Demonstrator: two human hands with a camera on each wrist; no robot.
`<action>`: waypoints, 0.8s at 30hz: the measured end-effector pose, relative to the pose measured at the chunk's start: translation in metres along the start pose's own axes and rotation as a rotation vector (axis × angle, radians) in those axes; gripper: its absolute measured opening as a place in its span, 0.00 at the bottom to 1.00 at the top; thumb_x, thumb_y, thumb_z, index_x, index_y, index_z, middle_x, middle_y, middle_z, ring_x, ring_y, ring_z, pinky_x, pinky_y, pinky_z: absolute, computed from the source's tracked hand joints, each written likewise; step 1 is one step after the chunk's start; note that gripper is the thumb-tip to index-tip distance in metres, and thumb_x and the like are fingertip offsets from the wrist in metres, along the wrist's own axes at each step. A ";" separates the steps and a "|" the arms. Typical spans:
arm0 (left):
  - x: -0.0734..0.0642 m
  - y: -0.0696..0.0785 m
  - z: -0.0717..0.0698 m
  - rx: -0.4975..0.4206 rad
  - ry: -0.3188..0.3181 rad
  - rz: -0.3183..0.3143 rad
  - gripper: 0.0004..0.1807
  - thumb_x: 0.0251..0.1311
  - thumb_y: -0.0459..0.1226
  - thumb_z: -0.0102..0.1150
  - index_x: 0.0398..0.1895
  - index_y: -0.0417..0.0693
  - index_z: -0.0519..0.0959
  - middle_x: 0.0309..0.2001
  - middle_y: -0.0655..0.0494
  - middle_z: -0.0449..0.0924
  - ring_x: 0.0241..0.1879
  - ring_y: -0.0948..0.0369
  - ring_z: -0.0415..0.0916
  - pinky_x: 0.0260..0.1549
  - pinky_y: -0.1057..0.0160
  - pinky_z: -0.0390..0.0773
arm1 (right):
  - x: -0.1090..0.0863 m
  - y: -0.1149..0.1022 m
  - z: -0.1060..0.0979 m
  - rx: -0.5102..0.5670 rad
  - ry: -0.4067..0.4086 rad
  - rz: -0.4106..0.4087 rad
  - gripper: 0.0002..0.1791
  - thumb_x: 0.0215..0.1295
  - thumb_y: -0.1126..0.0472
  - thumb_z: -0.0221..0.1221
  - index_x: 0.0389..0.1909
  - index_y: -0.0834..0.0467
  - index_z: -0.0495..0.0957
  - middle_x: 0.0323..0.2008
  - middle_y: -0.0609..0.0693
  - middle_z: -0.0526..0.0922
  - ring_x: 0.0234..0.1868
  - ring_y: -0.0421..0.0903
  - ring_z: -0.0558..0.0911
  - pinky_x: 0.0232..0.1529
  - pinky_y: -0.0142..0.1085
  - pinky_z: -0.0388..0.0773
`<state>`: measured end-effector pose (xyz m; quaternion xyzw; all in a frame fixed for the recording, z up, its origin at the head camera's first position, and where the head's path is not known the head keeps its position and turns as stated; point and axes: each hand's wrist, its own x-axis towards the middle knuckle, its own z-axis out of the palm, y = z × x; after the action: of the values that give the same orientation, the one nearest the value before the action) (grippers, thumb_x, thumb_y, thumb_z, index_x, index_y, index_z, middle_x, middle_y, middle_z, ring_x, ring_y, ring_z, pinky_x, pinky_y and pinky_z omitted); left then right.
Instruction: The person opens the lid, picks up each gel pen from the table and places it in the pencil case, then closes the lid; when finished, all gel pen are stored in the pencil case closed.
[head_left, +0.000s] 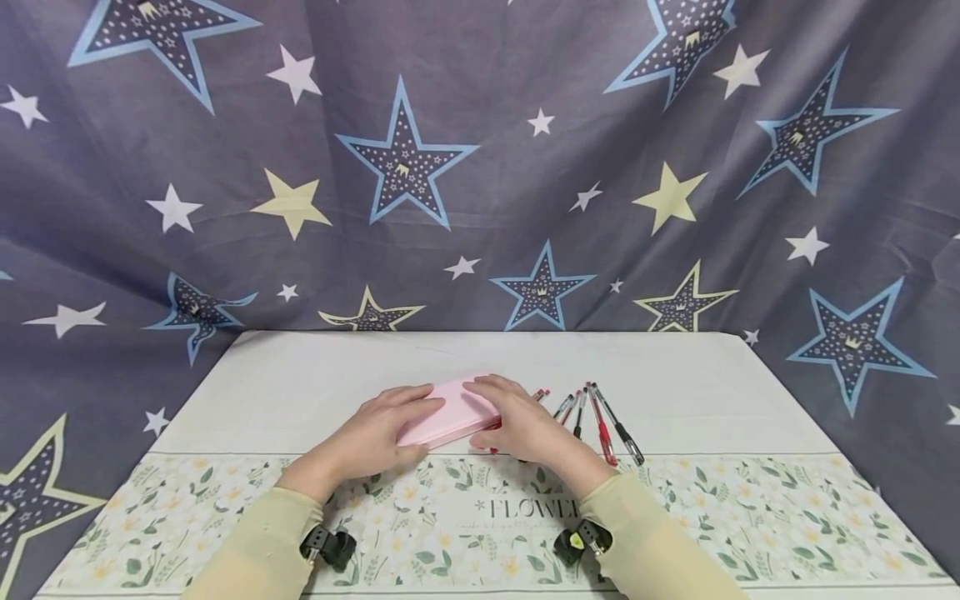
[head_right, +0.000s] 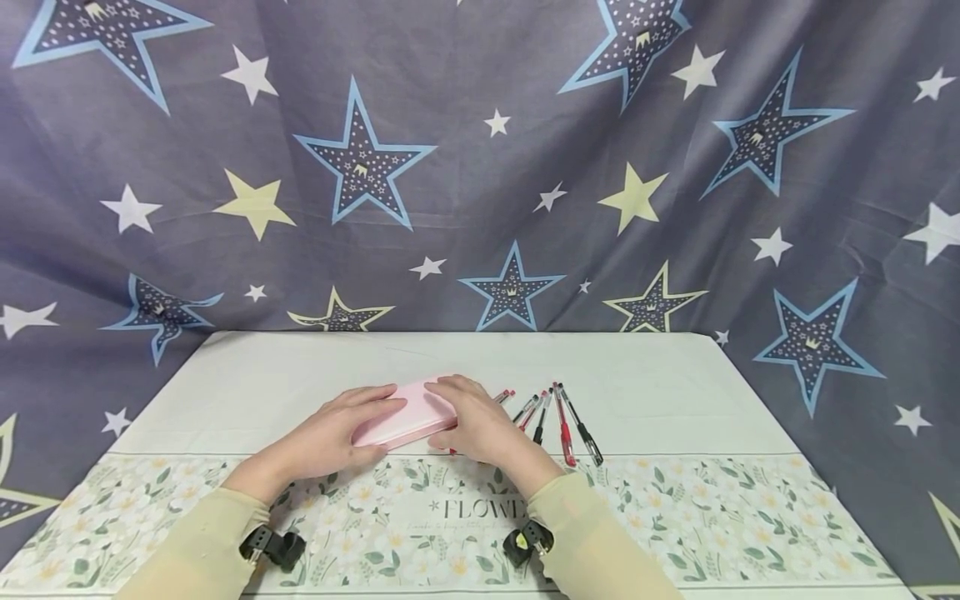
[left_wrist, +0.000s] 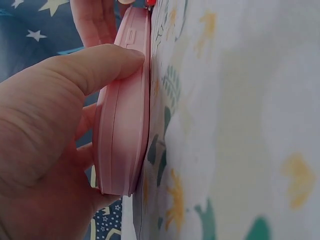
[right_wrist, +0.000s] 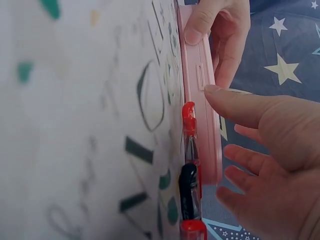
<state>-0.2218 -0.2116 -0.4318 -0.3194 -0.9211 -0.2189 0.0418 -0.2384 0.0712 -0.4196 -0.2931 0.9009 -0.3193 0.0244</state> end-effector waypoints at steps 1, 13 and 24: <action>0.000 0.000 0.000 -0.001 -0.001 0.000 0.38 0.65 0.42 0.72 0.79 0.46 0.77 0.81 0.40 0.68 0.78 0.36 0.65 0.71 0.26 0.65 | 0.000 0.000 0.000 -0.001 -0.004 -0.007 0.44 0.67 0.60 0.78 0.82 0.55 0.72 0.82 0.60 0.66 0.84 0.62 0.62 0.79 0.62 0.61; 0.004 -0.002 0.003 -0.102 -0.015 0.036 0.38 0.64 0.41 0.79 0.78 0.48 0.78 0.80 0.39 0.67 0.75 0.38 0.70 0.70 0.34 0.71 | 0.003 0.000 0.001 -0.018 -0.074 -0.040 0.38 0.67 0.59 0.78 0.77 0.53 0.79 0.83 0.59 0.66 0.86 0.64 0.56 0.77 0.71 0.58; -0.002 -0.003 0.000 -0.079 0.015 -0.064 0.37 0.68 0.45 0.78 0.79 0.52 0.78 0.79 0.36 0.67 0.76 0.38 0.65 0.71 0.32 0.68 | 0.006 -0.001 0.001 -0.090 -0.079 -0.013 0.39 0.67 0.58 0.79 0.78 0.52 0.77 0.82 0.61 0.65 0.84 0.63 0.59 0.77 0.65 0.63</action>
<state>-0.2217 -0.2148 -0.4332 -0.2895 -0.9211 -0.2586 0.0289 -0.2431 0.0669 -0.4187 -0.3119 0.9108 -0.2667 0.0449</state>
